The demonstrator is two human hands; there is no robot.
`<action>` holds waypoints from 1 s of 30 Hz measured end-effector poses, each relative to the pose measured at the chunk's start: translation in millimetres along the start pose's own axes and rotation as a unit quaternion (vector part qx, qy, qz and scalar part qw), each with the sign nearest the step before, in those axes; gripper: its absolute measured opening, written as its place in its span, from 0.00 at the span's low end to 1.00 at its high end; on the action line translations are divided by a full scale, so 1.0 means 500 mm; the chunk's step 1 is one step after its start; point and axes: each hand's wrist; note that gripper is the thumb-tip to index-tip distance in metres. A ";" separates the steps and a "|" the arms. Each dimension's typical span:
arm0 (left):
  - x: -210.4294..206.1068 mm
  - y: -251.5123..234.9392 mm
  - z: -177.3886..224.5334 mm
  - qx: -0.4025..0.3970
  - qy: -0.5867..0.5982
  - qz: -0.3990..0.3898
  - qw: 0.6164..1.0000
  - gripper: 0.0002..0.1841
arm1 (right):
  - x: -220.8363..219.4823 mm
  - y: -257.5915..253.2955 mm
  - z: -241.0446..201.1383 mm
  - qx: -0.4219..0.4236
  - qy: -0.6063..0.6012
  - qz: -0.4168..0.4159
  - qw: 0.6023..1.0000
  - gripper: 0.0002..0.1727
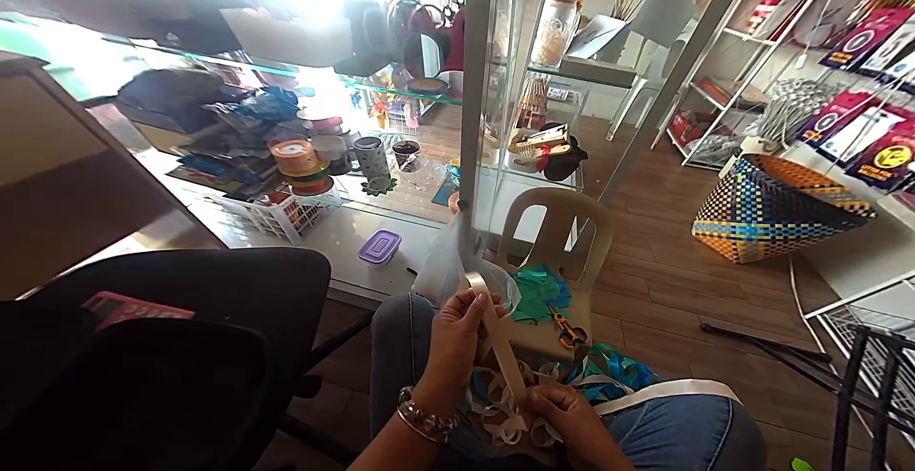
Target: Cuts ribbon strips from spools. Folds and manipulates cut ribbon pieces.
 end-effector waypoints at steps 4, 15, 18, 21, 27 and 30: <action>0.002 -0.013 0.030 -0.034 -0.001 0.012 0.999 0.09 | 0.020 0.003 0.027 -0.019 0.089 -0.051 0.994 0.10; 0.005 -0.024 0.090 -0.109 -0.032 -0.014 0.993 0.10 | 0.068 -0.031 0.066 -0.156 0.371 -0.135 0.905 0.23; 0.015 -0.027 0.107 -0.125 -0.061 -0.037 0.990 0.11 | 0.071 -0.032 0.072 -0.166 0.395 -0.138 0.893 0.25; 0.028 -0.035 0.148 -0.165 -0.084 -0.047 0.982 0.10 | 0.087 -0.036 0.078 -0.201 0.451 -0.133 0.859 0.27; 0.065 -0.047 0.350 -0.269 -0.165 -0.082 0.945 0.11 | 0.092 -0.041 0.077 -0.311 0.565 -0.115 0.756 0.31; 0.068 -0.032 0.494 -0.315 -0.229 -0.074 0.918 0.10 | 0.089 -0.047 0.083 -0.330 0.585 -0.107 0.733 0.32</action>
Point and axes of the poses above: each hand's wrist, its own y-axis away from the middle knuckle, its own x-axis out of the back of the hand, z = x × y, and after that the axes turned 7 degrees about -z, right-handed
